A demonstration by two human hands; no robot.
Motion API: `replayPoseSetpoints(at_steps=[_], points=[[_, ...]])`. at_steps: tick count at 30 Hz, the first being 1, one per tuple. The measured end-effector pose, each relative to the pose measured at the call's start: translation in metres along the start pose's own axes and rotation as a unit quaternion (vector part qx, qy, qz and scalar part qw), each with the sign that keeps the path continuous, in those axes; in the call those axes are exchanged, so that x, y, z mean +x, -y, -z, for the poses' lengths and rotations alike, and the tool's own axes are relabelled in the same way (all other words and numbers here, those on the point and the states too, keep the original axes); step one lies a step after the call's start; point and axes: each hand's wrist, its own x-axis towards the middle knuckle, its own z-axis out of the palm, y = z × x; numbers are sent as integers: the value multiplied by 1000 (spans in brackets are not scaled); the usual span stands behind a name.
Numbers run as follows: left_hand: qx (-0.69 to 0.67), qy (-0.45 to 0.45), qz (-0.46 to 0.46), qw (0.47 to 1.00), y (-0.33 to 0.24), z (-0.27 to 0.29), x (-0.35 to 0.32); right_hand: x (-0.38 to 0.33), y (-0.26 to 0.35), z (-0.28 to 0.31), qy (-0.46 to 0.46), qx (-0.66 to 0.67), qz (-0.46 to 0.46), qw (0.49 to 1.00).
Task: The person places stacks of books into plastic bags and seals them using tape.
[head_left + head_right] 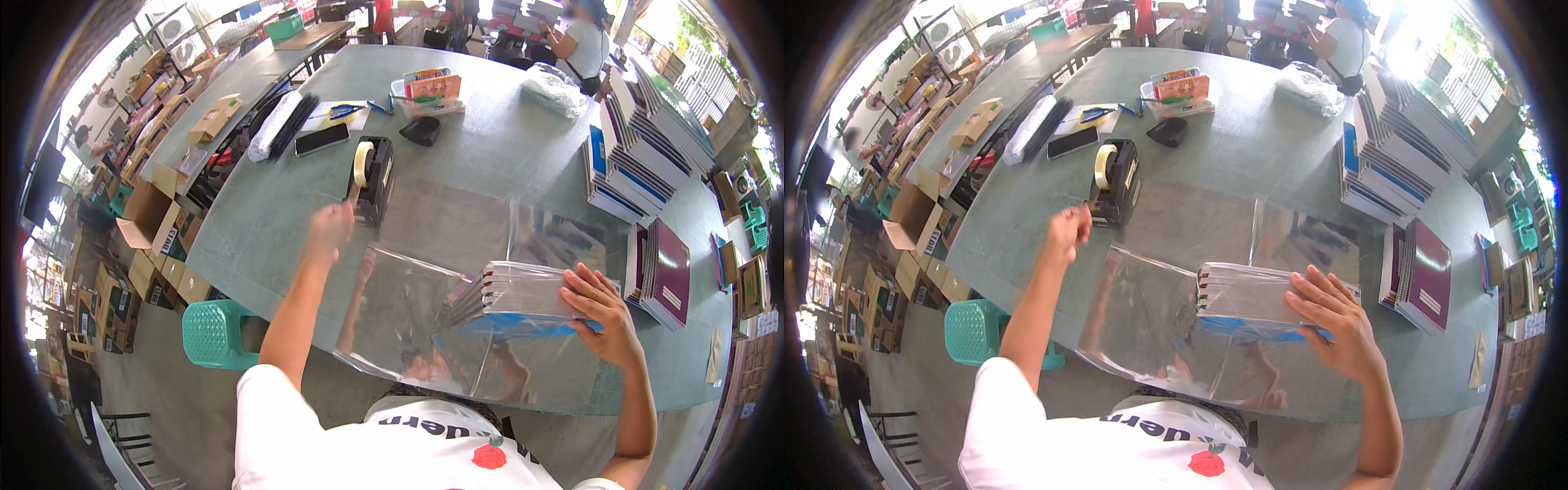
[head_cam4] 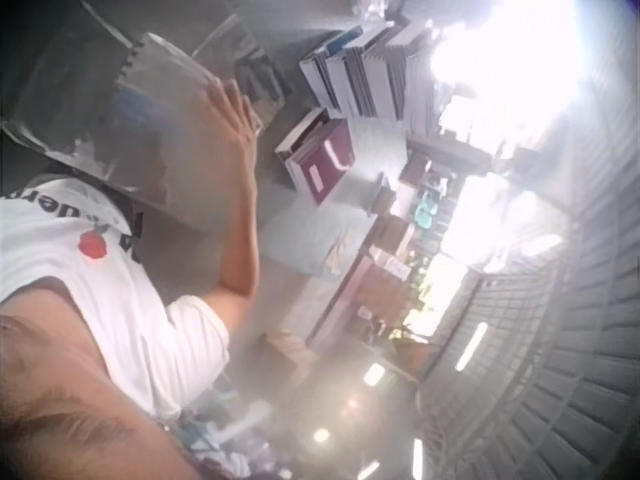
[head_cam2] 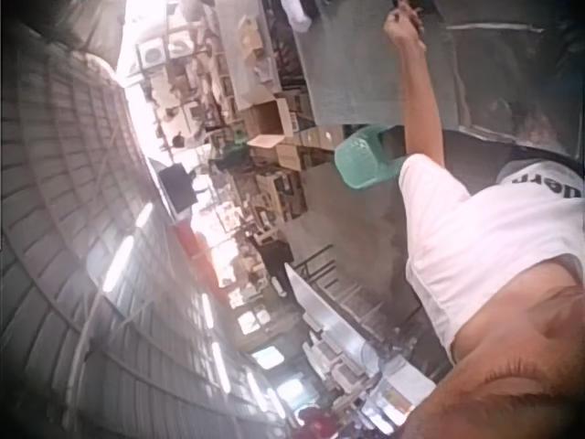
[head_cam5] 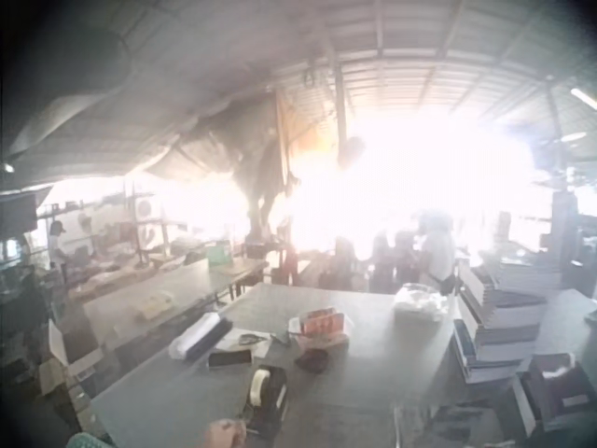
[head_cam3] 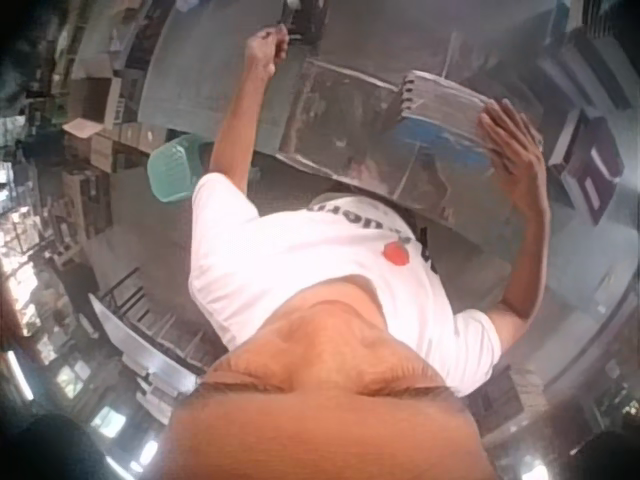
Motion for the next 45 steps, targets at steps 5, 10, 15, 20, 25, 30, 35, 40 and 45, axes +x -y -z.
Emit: replayPoseSetpoints(at_steps=[5,10,15,20,25,30,35,40,45], points=[[501,-95,-191,839,34,71,14,7,8,2,9,4,81,997],[362,30,-276,890,-155,-42,-103,1,-9,-3,11,-33,85,996],[251,271,-476,798,-163,-128,-252,4,-9,-8,-4,-12,128,992],[310,152,-525,778,-112,-169,-256,2,-14,-12,-24,-3,151,988],[387,68,-529,752,-106,-179,-264,1,-20,-17,-38,-6,181,983],[440,4,-521,731,-106,-184,-273,-7,-15,-21,-70,-25,177,981],[507,-27,-463,727,-107,-136,-276,-29,-14,-30,-89,-59,212,971],[-3,146,91,985,-45,-29,-336,-130,-23,-24,-69,525,51,847],[-178,258,345,885,-37,-66,-348,-157,-48,-136,157,815,-352,432]])
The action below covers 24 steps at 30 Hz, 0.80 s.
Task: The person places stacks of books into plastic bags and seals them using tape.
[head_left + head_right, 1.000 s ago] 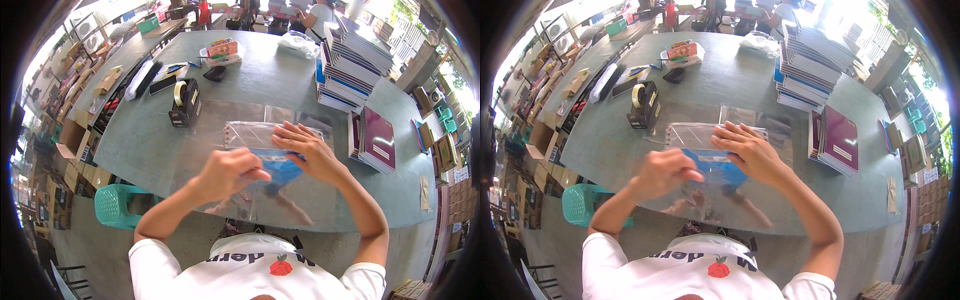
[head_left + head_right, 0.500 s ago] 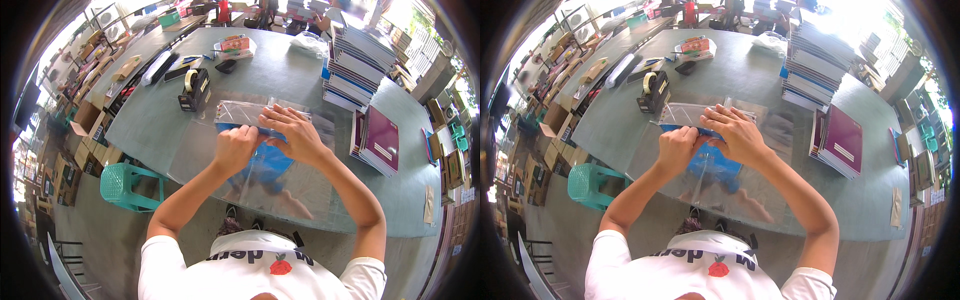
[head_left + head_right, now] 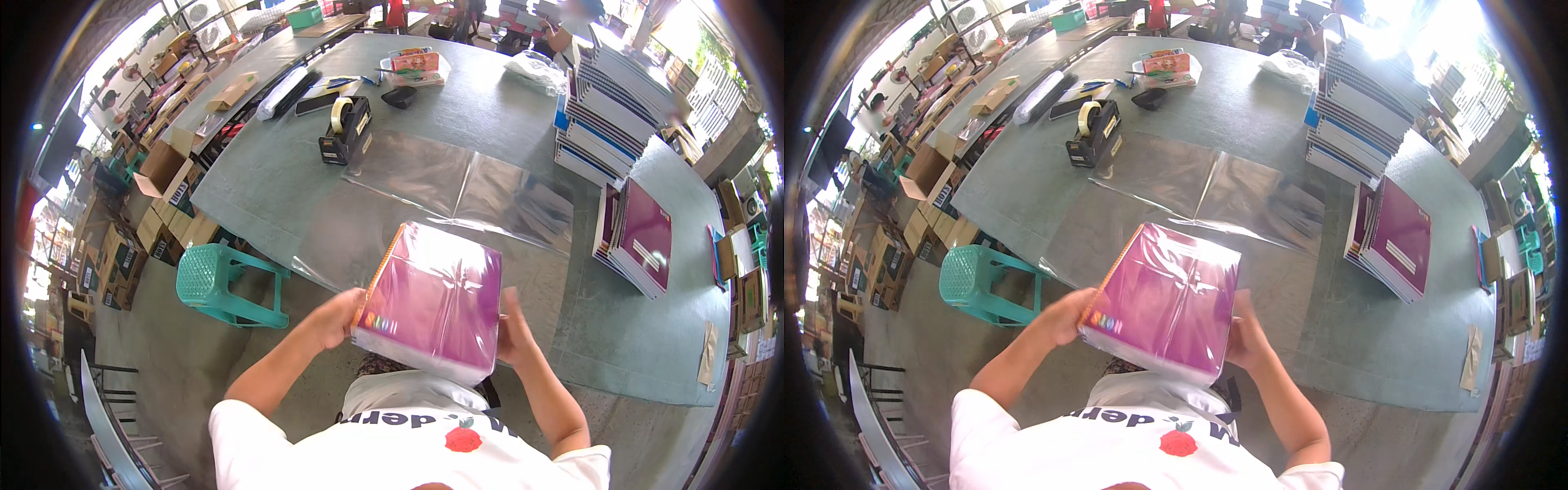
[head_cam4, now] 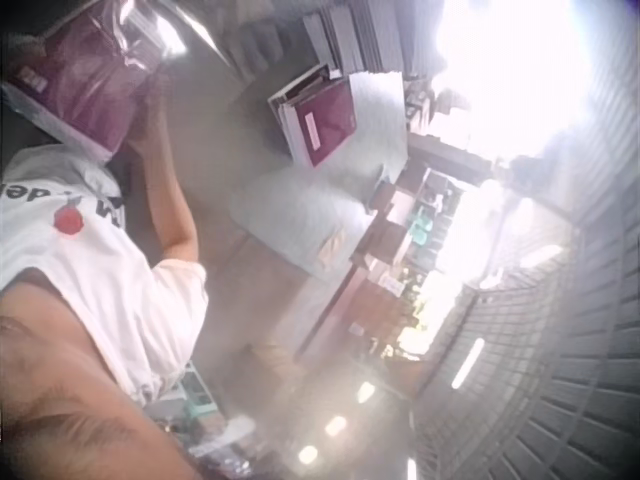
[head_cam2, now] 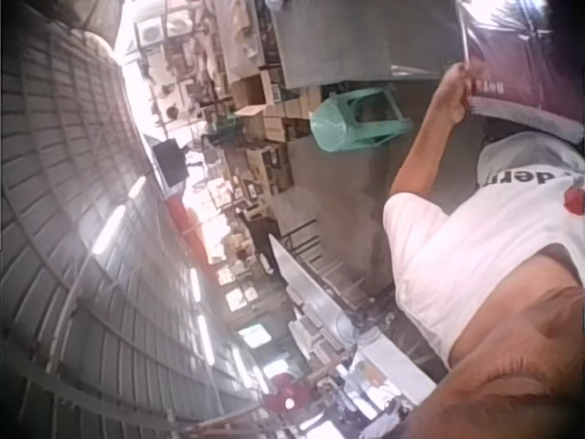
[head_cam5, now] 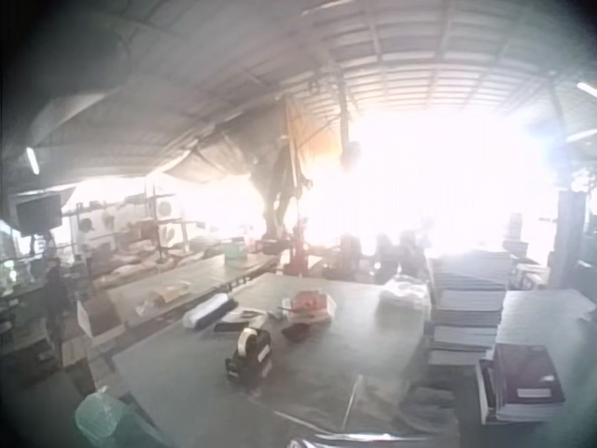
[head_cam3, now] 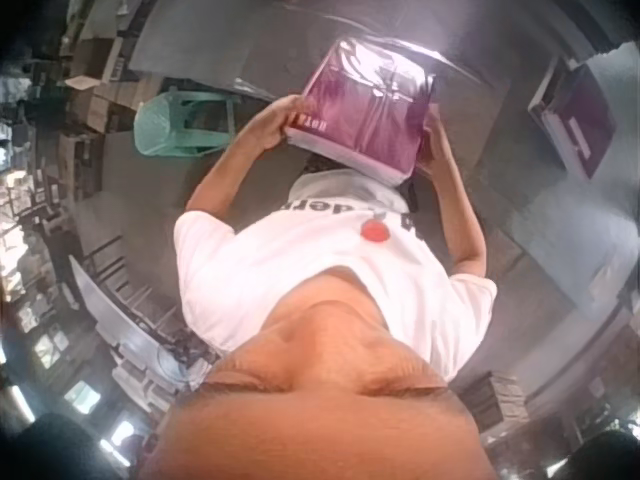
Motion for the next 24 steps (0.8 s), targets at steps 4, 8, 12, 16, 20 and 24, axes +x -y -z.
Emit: replayPoseSetpoints(at_steps=[4,8,12,16,20,24], points=[[149,-44,-56,986,-2,8,-27,13,-13,-23,-40,-92,-37,994],[120,-63,-145,980,-39,45,-56,48,-11,-64,49,-142,-35,988],[-86,-69,-283,953,-74,113,-98,135,-13,-134,56,-127,-33,990],[235,-524,-422,702,-61,216,-149,252,-46,-232,99,-192,-4,976],[107,-564,-352,739,-17,284,-206,374,-98,-281,35,-221,-9,975],[83,-648,-286,701,40,317,-237,484,-103,-336,26,-199,-41,979]])
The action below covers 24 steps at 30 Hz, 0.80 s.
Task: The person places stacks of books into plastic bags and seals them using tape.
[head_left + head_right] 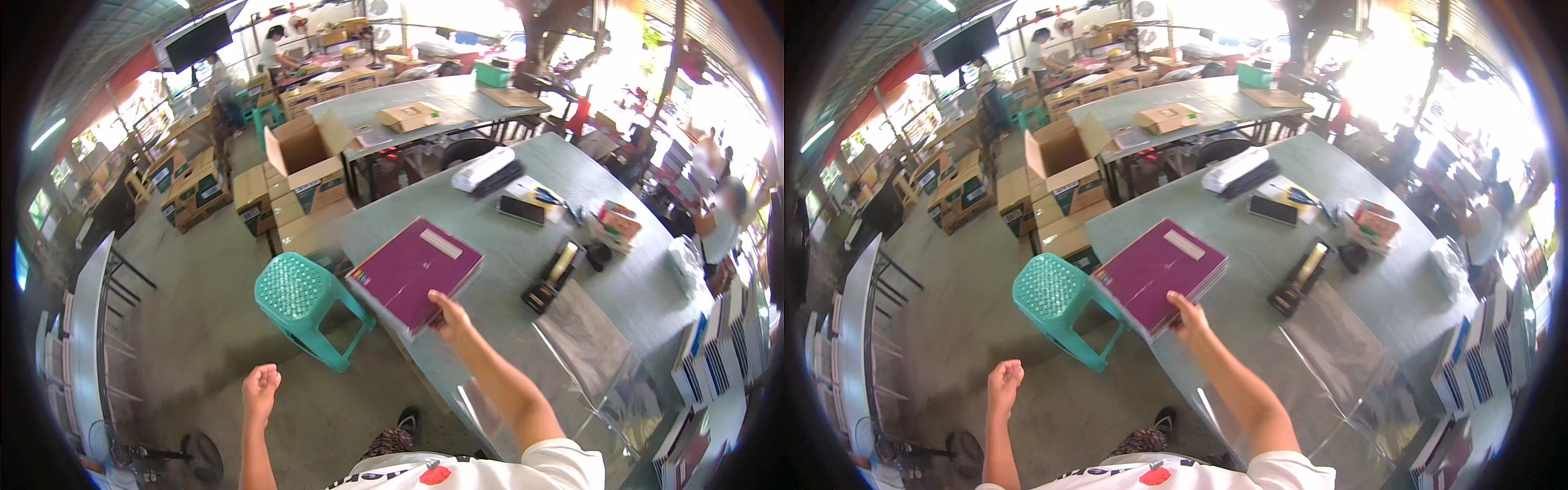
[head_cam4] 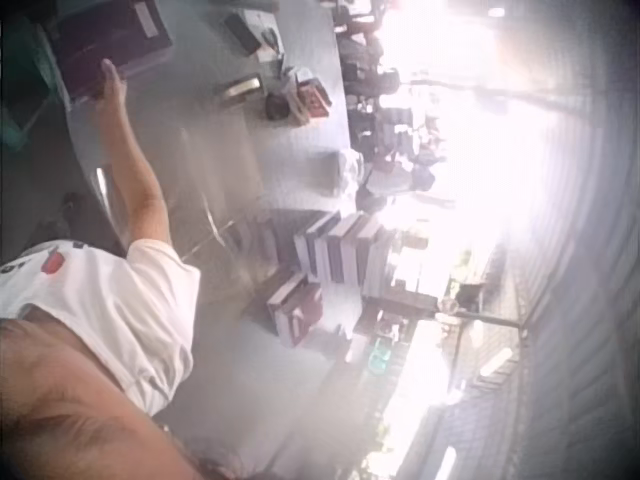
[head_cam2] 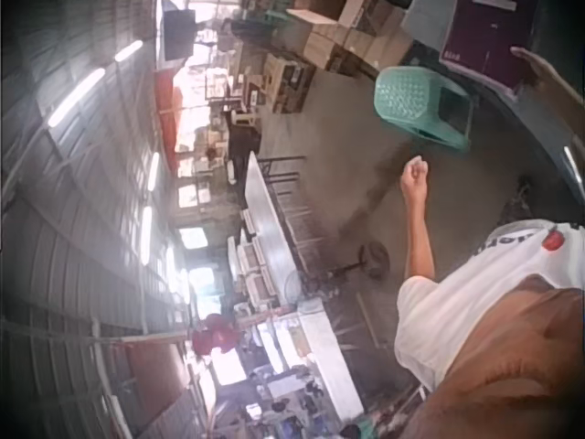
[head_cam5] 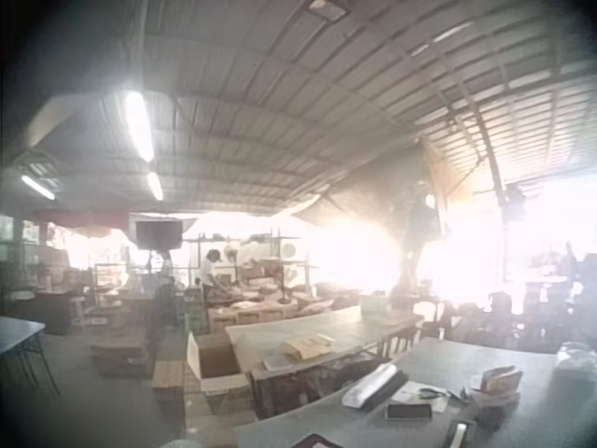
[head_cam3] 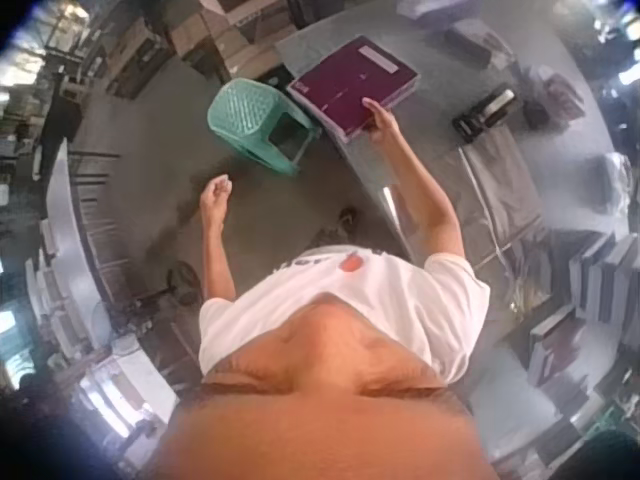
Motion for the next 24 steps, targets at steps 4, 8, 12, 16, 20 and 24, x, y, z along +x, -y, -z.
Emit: replayPoseSetpoints(at_steps=[4,8,12,16,20,24], points=[[28,-34,101,994,37,12,-9,86,27,-56,-3,27,30,999],[72,2,137,988,50,5,-18,171,40,-74,-3,78,71,994],[43,5,166,985,59,7,-24,180,31,-92,-9,92,72,993],[68,35,138,987,31,-5,-7,164,43,-93,-40,71,51,995],[106,93,106,984,28,-26,17,128,47,-88,-70,6,107,992],[140,157,9,978,9,-62,43,-28,76,-127,130,-191,313,921]])
